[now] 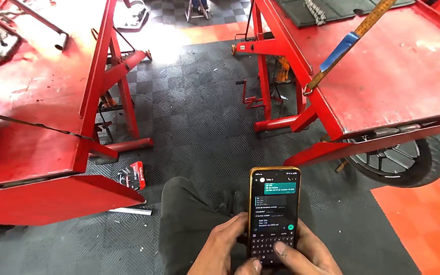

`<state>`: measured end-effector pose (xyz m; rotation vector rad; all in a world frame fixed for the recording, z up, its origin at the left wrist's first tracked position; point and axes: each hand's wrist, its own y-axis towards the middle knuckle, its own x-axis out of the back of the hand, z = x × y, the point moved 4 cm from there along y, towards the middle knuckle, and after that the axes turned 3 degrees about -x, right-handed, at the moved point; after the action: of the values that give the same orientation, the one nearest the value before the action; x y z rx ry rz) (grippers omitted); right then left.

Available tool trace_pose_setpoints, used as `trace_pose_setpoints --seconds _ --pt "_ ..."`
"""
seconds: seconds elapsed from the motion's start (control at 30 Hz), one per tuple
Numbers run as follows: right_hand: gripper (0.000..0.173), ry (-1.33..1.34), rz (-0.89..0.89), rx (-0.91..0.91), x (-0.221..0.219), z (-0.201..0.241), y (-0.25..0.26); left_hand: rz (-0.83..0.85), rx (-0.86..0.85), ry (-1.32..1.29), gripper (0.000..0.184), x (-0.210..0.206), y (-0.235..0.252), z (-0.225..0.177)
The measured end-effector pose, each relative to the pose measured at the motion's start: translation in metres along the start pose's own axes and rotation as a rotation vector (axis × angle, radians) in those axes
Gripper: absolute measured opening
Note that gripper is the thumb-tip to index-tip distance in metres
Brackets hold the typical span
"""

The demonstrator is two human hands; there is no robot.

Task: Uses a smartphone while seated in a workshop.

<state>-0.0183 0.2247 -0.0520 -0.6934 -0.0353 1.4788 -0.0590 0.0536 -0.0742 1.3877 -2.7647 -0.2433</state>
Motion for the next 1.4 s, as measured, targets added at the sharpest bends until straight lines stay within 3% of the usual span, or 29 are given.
trace_pose_setpoints --seconds 0.27,1.4 --pt "0.033 -0.008 -0.021 0.007 0.0011 0.0006 0.0000 0.014 -0.014 0.051 0.050 -0.0009 0.0026 -0.0013" --pt "0.060 -0.090 -0.021 0.046 0.0013 -0.0003 0.0007 0.019 -0.012 0.113 0.049 -0.0028 0.0025 -0.0024"
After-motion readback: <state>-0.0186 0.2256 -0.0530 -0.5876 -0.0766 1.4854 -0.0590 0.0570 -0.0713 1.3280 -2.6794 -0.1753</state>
